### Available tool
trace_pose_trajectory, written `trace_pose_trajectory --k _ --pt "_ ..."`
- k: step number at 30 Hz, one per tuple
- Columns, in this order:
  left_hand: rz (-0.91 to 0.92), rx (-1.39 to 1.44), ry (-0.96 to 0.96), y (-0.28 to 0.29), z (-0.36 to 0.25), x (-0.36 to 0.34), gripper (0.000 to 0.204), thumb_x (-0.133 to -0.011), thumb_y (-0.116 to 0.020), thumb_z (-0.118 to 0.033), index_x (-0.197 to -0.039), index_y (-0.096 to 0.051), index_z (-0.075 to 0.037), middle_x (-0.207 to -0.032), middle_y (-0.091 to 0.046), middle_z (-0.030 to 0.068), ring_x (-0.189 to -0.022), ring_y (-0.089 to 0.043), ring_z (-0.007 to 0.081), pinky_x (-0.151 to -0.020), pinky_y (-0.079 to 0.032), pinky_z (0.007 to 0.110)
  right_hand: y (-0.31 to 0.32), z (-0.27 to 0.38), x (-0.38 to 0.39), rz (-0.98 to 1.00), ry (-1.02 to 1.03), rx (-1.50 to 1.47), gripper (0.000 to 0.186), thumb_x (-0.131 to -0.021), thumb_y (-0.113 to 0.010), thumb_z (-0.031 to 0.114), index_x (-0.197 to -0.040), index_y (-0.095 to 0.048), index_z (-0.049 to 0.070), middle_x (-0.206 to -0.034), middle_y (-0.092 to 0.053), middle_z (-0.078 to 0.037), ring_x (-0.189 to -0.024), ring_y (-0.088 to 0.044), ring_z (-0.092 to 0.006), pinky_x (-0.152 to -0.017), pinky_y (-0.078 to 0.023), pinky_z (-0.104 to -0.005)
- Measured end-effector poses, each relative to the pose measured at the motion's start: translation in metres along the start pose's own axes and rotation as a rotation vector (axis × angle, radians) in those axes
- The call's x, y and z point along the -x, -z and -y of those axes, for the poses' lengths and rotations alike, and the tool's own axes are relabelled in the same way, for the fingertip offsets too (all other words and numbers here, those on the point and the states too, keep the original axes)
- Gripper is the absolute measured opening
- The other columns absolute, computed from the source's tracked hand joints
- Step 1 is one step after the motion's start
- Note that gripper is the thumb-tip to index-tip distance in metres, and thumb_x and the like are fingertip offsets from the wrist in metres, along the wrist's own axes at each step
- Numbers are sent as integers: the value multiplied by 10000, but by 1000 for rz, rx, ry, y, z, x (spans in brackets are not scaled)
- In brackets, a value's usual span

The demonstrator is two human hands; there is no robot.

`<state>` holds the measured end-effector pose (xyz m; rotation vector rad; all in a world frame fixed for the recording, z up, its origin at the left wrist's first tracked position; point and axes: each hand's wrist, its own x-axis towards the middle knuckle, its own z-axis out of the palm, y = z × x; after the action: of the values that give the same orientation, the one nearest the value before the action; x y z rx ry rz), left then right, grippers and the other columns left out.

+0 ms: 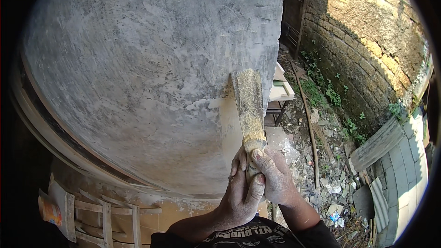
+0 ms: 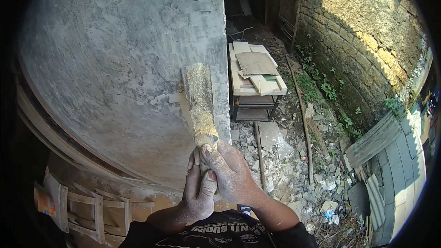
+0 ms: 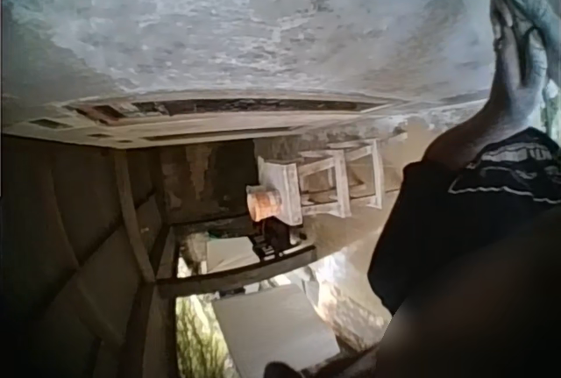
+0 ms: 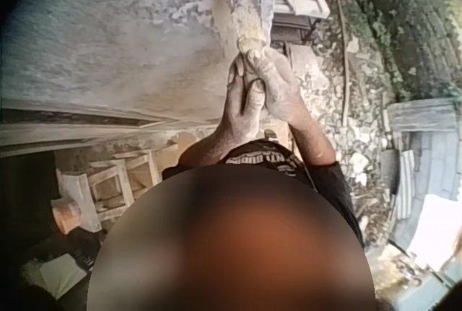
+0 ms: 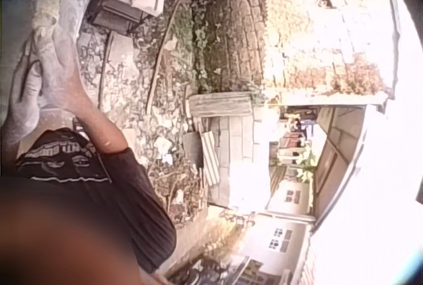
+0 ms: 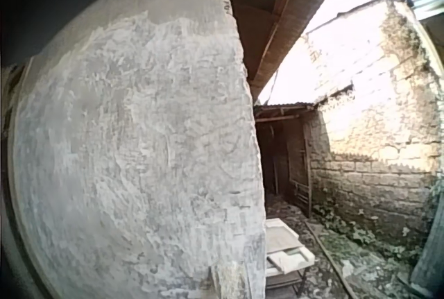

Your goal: The person applies filler material to a wall pillar with a scraper, smoothing the material onto the surface.

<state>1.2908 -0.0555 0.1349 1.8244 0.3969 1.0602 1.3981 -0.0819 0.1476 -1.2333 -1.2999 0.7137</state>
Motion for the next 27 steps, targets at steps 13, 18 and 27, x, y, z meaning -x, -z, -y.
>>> trace_pose_trajectory --k 13,18,27 --pt "7 51 -6 8 -11 -5 620 -915 -393 -245 -1327 -103 117 -1315 -237 303 -1238 -252 379 -1030 -187 428 -9 11 -8 15 22 -340 275 -933 -386 207 -907 -521 -32 -766 -550 -115 -703 -529 -213 -661 -417 -308" --pt "-6 36 -78 21 -18 -18 547 -914 -391 -236 -1293 -202 110 -1275 -287 280 -1202 -296 362 -1012 -216 433 -8 33 -17 -137 471 266 243 -925 -396 177 -913 -502 -42 -843 -536 -168 -760 -531 -296 -677 -417 -344" --pt "-78 86 25 24 -18 -5 500 -909 -390 -214 -1267 -252 106 -1220 -334 260 -1156 -342 343 -990 -239 430 -19 29 -21 102 113 -263 251 -928 -383 181 -919 -513 -34 -793 -531 -155 -717 -530 -275 -661 -421 -350"
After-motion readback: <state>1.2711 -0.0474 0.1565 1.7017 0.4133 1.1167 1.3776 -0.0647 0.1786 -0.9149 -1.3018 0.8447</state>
